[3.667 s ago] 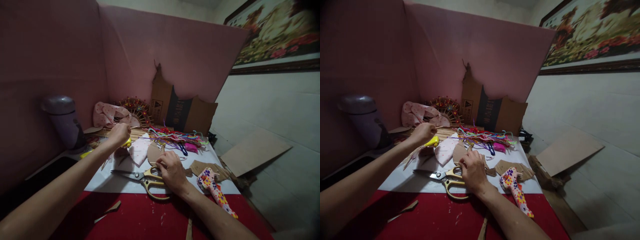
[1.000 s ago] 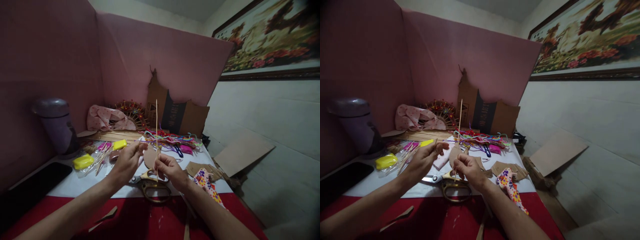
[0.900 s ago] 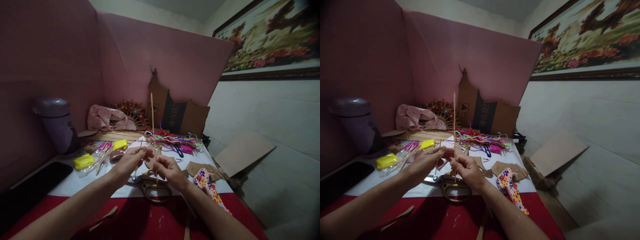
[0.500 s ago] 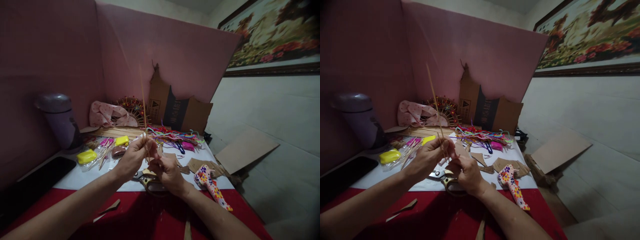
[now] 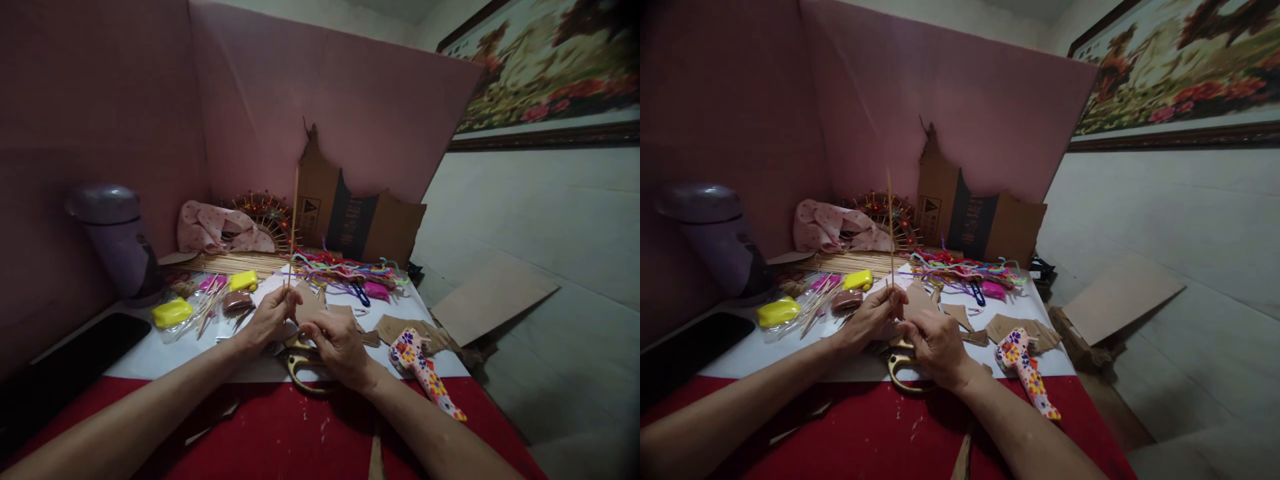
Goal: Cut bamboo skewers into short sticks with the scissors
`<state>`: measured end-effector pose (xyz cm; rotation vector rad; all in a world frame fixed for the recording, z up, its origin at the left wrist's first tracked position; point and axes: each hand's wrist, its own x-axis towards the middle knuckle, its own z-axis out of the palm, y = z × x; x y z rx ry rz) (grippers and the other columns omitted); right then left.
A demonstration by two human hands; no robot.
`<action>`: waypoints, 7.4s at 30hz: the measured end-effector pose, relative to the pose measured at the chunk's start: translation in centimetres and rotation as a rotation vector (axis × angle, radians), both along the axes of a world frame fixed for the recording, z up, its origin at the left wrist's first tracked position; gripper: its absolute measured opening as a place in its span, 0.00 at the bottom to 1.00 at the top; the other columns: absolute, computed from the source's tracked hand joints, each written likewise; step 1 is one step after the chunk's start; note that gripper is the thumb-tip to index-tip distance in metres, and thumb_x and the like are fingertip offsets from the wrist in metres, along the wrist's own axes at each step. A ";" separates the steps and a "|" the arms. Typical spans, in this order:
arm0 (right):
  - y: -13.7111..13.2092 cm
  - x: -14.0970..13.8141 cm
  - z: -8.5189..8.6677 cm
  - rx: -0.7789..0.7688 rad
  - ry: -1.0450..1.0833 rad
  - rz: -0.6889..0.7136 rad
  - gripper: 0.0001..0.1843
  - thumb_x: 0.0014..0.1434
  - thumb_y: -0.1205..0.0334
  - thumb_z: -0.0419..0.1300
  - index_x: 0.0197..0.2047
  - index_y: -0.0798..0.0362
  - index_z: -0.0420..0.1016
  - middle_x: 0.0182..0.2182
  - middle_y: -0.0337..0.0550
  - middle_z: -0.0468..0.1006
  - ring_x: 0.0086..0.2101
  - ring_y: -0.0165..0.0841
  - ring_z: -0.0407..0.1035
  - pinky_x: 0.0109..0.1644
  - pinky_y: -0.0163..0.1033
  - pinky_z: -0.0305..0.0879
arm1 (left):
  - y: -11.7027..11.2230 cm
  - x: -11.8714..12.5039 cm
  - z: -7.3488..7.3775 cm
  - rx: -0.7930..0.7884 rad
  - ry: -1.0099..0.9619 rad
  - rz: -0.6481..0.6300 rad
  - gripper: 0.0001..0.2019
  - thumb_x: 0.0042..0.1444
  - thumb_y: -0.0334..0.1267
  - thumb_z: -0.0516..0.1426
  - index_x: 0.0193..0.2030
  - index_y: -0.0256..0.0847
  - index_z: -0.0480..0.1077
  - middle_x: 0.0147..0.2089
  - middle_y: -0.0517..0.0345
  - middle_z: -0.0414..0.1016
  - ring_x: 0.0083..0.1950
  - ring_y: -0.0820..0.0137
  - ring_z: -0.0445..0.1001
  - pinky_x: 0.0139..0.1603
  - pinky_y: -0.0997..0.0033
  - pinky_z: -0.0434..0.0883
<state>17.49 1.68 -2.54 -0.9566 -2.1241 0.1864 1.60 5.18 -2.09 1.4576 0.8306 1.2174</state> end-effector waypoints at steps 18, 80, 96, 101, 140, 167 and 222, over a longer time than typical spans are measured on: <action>0.3 0.0 0.0 -0.124 0.040 -0.050 0.14 0.64 0.61 0.49 0.34 0.54 0.73 0.29 0.44 0.73 0.31 0.31 0.65 0.36 0.35 0.57 | -0.6 1.0 1.3 -0.157 -0.345 -0.060 0.16 0.48 0.48 0.61 0.25 0.37 0.63 0.23 0.66 0.61 0.27 0.77 0.64 0.37 0.71 0.69; -1.0 0.0 0.9 -0.065 0.071 0.236 0.12 0.60 0.58 0.56 0.29 0.54 0.74 0.24 0.41 0.75 0.26 0.29 0.66 0.32 0.34 0.59 | -1.7 -2.4 3.1 -0.377 -0.303 -0.164 0.08 0.54 0.36 0.56 0.33 0.31 0.71 0.25 0.57 0.73 0.14 0.84 0.60 0.13 0.84 0.55; -1.2 -0.1 1.0 -0.038 -0.036 0.238 0.08 0.58 0.59 0.59 0.31 0.54 0.73 0.24 0.39 0.73 0.26 0.29 0.65 0.32 0.34 0.58 | -1.7 -2.6 3.6 -0.367 -0.337 -0.101 0.06 0.55 0.31 0.54 0.32 0.30 0.70 0.24 0.58 0.72 0.15 0.83 0.61 0.12 0.84 0.56; -1.2 -0.2 0.9 0.019 -0.045 0.195 0.10 0.60 0.59 0.57 0.29 0.55 0.74 0.23 0.41 0.73 0.26 0.29 0.65 0.32 0.34 0.57 | -1.8 -2.4 3.2 -0.365 -0.305 -0.152 0.08 0.56 0.34 0.55 0.33 0.31 0.71 0.25 0.57 0.73 0.13 0.84 0.60 0.12 0.84 0.55; 0.2 0.7 1.3 -0.651 0.286 0.054 0.18 0.60 0.51 0.52 0.29 0.56 0.71 0.20 0.37 0.70 0.19 0.24 0.58 0.22 0.30 0.52 | -3.2 -2.0 3.9 -0.168 -0.115 -0.059 0.11 0.54 0.42 0.57 0.33 0.33 0.70 0.26 0.58 0.72 0.15 0.82 0.61 0.11 0.83 0.59; 1.8 1.4 1.3 -0.746 0.318 0.005 0.32 0.44 0.56 0.65 0.53 0.52 0.62 0.26 0.35 0.69 0.25 0.28 0.63 0.30 0.34 0.59 | -1.0 -7.0 6.3 -0.119 -0.124 0.111 0.09 0.50 0.39 0.61 0.30 0.34 0.71 0.23 0.59 0.72 0.14 0.82 0.60 0.11 0.83 0.55; 0.8 0.9 1.1 -0.765 0.317 0.222 0.34 0.43 0.35 0.61 0.43 0.52 0.61 0.29 0.39 0.70 0.28 0.31 0.64 0.31 0.35 0.60 | -1.7 -5.9 5.6 -0.331 0.190 -0.174 0.13 0.50 0.45 0.58 0.25 0.36 0.69 0.14 0.70 0.48 0.13 0.84 0.42 0.14 0.79 0.38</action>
